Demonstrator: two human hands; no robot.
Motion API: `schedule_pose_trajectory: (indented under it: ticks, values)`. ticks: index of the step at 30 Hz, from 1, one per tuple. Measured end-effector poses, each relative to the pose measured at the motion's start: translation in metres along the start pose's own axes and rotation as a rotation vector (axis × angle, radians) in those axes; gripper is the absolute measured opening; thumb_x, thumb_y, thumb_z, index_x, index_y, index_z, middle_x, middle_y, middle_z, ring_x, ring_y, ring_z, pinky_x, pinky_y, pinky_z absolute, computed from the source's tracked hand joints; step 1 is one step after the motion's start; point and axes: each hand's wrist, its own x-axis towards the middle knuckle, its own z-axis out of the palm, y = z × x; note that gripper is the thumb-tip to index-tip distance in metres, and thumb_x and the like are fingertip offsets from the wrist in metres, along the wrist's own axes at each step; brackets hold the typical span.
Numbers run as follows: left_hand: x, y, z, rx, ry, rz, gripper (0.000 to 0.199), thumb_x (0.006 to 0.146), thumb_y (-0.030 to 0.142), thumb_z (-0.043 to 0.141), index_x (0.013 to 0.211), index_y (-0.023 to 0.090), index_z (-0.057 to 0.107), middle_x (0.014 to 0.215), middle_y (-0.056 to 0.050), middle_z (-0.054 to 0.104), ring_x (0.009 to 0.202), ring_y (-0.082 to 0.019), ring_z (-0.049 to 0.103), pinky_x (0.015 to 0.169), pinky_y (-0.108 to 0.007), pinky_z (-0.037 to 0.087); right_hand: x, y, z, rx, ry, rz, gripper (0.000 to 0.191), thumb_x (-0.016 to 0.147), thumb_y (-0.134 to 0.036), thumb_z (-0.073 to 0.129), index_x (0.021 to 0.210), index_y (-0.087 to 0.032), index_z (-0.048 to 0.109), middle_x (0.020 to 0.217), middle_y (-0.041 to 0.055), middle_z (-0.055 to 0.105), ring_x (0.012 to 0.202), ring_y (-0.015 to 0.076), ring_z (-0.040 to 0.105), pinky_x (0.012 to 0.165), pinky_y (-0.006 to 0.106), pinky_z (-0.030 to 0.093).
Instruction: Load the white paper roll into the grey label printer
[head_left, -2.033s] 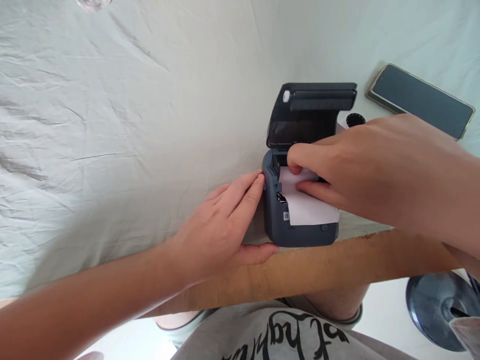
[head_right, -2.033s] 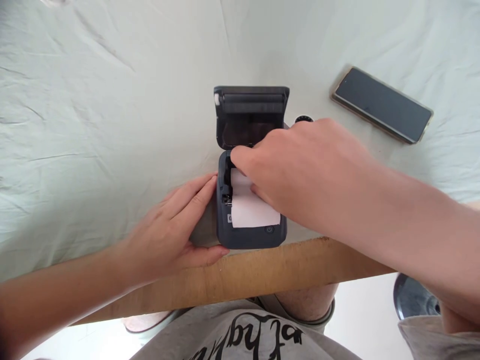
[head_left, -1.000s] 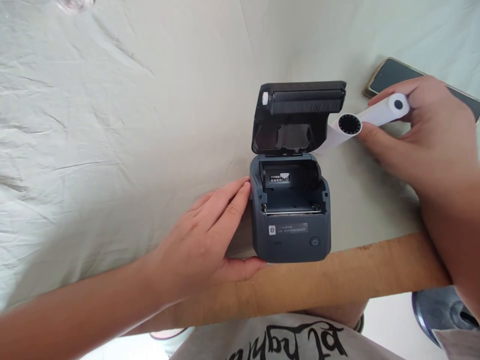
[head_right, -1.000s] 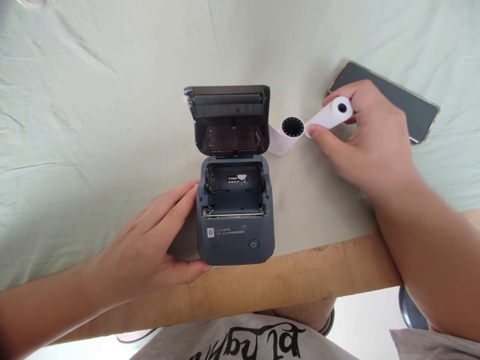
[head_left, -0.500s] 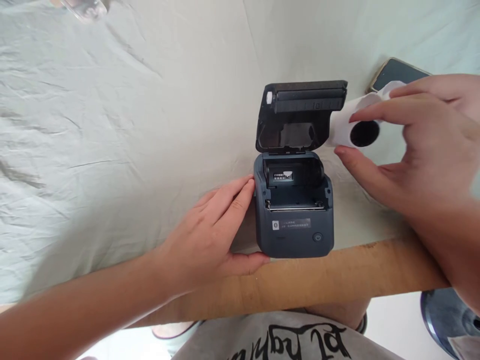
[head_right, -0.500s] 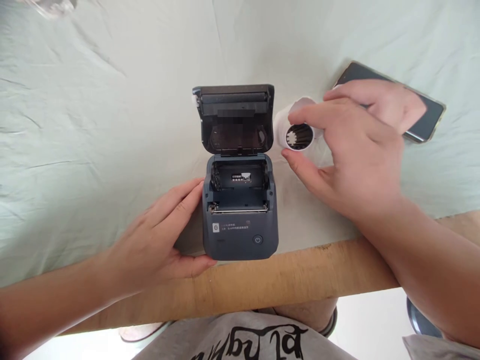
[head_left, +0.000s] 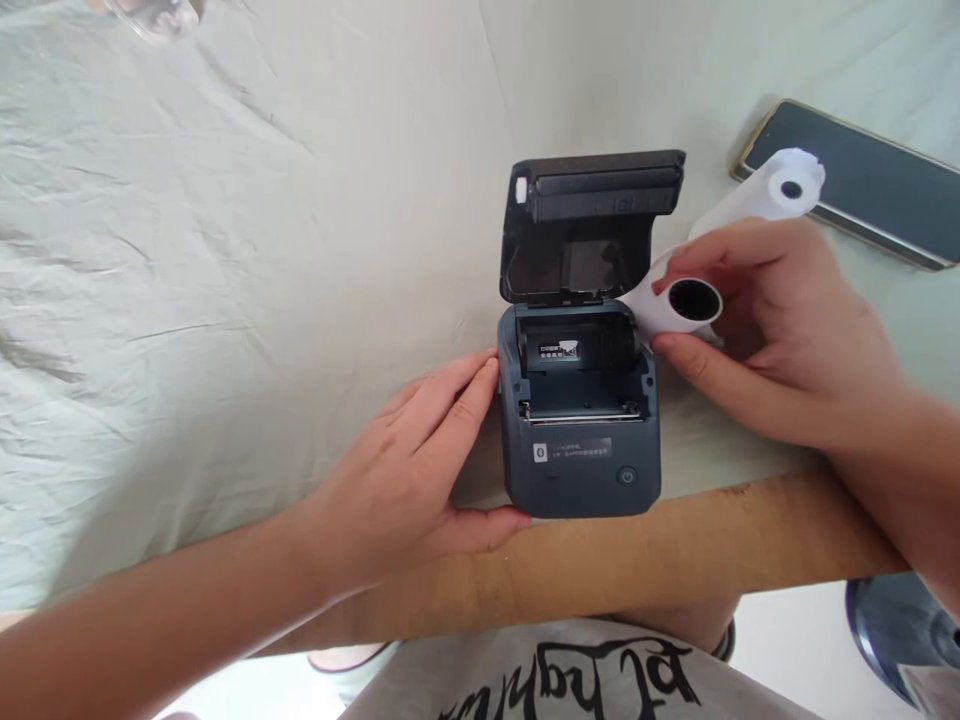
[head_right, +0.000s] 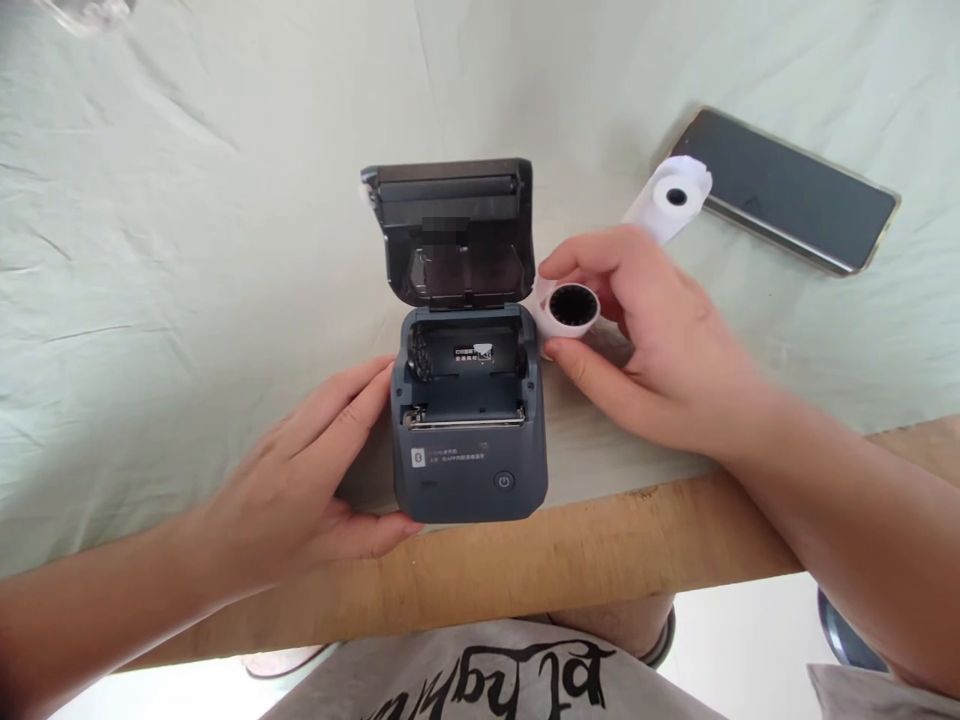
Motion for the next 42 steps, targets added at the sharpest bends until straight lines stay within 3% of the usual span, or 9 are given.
schedule_pose_trajectory:
  ticks: [3, 6, 10, 16, 19, 22, 26, 33, 42]
  values:
    - [-0.001, 0.0, -0.001, 0.007, -0.019, -0.032, 0.098, 0.116, 0.066, 0.06, 0.19, 0.018, 0.016, 0.171, -0.026, 0.062, 0.154, -0.04, 0.07, 0.125, -0.052, 0.065, 0.001, -0.001, 0.001, 0.025, -0.044, -0.002, 0.036, 0.106, -0.014, 0.06, 0.139, -0.029, 0.058, 0.119, 0.005, 0.068, 0.094, 0.0138, 0.069, 0.064, 0.028, 0.058]
    - [0.0, 0.0, 0.0, -0.015, -0.029, -0.041, 0.102, 0.114, 0.066, 0.063, 0.191, 0.021, 0.014, 0.172, -0.024, 0.062, 0.154, -0.04, 0.07, 0.126, -0.053, 0.065, 0.001, 0.004, 0.0, -0.092, -0.028, -0.001, 0.024, 0.11, -0.033, 0.07, 0.133, -0.029, 0.065, 0.12, 0.0079, 0.065, 0.107, 0.0183, 0.07, 0.07, 0.03, 0.062]
    - [0.001, 0.0, 0.002, -0.044, -0.021, -0.041, 0.104, 0.114, 0.069, 0.063, 0.192, 0.023, 0.013, 0.171, -0.025, 0.062, 0.155, -0.042, 0.069, 0.127, -0.056, 0.065, -0.002, 0.009, -0.001, 0.027, -0.045, 0.112, 0.035, 0.111, -0.049, 0.072, 0.141, -0.036, 0.06, 0.11, 0.0028, 0.066, 0.083, 0.014, 0.067, 0.06, 0.031, 0.059]
    - [0.0, 0.002, -0.001, -0.035, -0.016, -0.028, 0.101, 0.116, 0.066, 0.06, 0.191, 0.017, 0.014, 0.169, -0.028, 0.063, 0.157, -0.042, 0.069, 0.13, -0.056, 0.063, -0.001, 0.005, -0.003, -0.052, -0.071, 0.084, 0.028, 0.113, -0.042, 0.064, 0.139, -0.034, 0.061, 0.12, 0.006, 0.067, 0.102, 0.0199, 0.072, 0.076, 0.039, 0.067]
    - [0.0, 0.002, -0.002, -0.032, -0.007, -0.023, 0.101, 0.115, 0.067, 0.06, 0.19, 0.017, 0.014, 0.167, -0.029, 0.064, 0.154, -0.044, 0.07, 0.128, -0.057, 0.065, -0.001, 0.008, -0.002, -0.002, -0.03, 0.12, 0.039, 0.111, -0.052, 0.072, 0.144, -0.035, 0.061, 0.115, 0.0032, 0.067, 0.095, 0.0163, 0.07, 0.07, 0.033, 0.062]
    - [0.0, 0.001, -0.001, -0.024, -0.008, -0.03, 0.1, 0.115, 0.065, 0.061, 0.191, 0.019, 0.014, 0.167, -0.027, 0.065, 0.153, -0.042, 0.071, 0.126, -0.057, 0.066, -0.004, 0.012, -0.001, 0.15, -0.058, 0.142, 0.051, 0.112, -0.043, 0.071, 0.158, -0.036, 0.051, 0.123, 0.003, 0.072, 0.087, 0.012, 0.071, 0.064, 0.027, 0.06]
    - [0.001, 0.002, -0.001, -0.049, -0.022, -0.042, 0.102, 0.114, 0.066, 0.063, 0.192, 0.025, 0.011, 0.17, -0.025, 0.064, 0.155, -0.043, 0.07, 0.125, -0.06, 0.067, -0.005, 0.014, 0.0, -0.015, -0.075, 0.142, 0.051, 0.107, -0.04, 0.077, 0.154, -0.034, 0.058, 0.129, 0.005, 0.076, 0.077, 0.0109, 0.069, 0.064, 0.03, 0.062]
    - [0.002, 0.003, -0.001, -0.056, -0.033, -0.043, 0.102, 0.114, 0.067, 0.063, 0.191, 0.022, 0.013, 0.171, -0.027, 0.063, 0.155, -0.044, 0.07, 0.125, -0.061, 0.067, -0.008, 0.017, 0.0, 0.109, -0.076, 0.127, 0.054, 0.109, -0.034, 0.07, 0.16, -0.034, 0.05, 0.117, 0.0033, 0.077, 0.094, 0.0167, 0.08, 0.065, 0.028, 0.063]
    - [0.002, 0.002, 0.0, -0.055, -0.024, -0.045, 0.105, 0.111, 0.064, 0.069, 0.191, 0.022, 0.015, 0.172, -0.026, 0.062, 0.156, -0.045, 0.069, 0.126, -0.059, 0.066, -0.004, 0.015, 0.0, -0.004, 0.039, 0.081, 0.064, 0.105, -0.052, 0.082, 0.161, -0.039, 0.055, 0.116, 0.0015, 0.075, 0.08, 0.012, 0.071, 0.062, 0.03, 0.056]
